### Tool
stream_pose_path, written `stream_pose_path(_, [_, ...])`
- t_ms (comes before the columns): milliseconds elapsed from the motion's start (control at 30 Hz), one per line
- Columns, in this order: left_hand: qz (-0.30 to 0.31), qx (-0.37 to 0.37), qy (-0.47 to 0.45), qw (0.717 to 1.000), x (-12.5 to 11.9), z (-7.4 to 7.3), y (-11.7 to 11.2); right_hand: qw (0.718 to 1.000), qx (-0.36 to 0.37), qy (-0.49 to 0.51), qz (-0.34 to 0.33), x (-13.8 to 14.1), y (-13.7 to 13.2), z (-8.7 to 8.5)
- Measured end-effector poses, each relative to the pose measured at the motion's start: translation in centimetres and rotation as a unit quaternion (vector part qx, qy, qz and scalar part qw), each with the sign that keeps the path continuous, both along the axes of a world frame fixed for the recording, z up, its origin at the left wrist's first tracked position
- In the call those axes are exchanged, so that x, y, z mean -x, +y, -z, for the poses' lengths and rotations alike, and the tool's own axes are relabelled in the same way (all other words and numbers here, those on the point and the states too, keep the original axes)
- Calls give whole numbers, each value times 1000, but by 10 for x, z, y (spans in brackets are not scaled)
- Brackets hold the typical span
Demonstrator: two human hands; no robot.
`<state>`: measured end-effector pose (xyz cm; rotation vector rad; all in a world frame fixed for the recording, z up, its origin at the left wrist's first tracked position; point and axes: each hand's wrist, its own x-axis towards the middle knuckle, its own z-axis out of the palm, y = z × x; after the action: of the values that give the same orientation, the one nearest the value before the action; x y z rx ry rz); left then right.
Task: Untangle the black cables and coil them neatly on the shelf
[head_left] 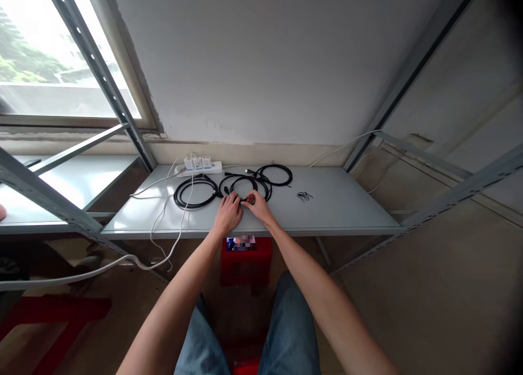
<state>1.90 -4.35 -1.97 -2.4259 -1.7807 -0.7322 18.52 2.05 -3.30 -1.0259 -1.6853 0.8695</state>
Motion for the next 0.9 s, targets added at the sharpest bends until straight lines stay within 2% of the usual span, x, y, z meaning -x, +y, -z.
stream_pose_path(367, [-8, 15, 7, 1000, -2, -4, -1, 999, 1, 31, 24, -1, 4, -1])
stream_pose_path(633, [-9, 13, 5, 1000, -2, -2, 0, 1000, -12, 17, 7, -3, 5, 0])
stream_pose_path(900, [-8, 13, 8, 1000, -3, -6, -1, 998, -27, -16, -47, -7, 6, -3])
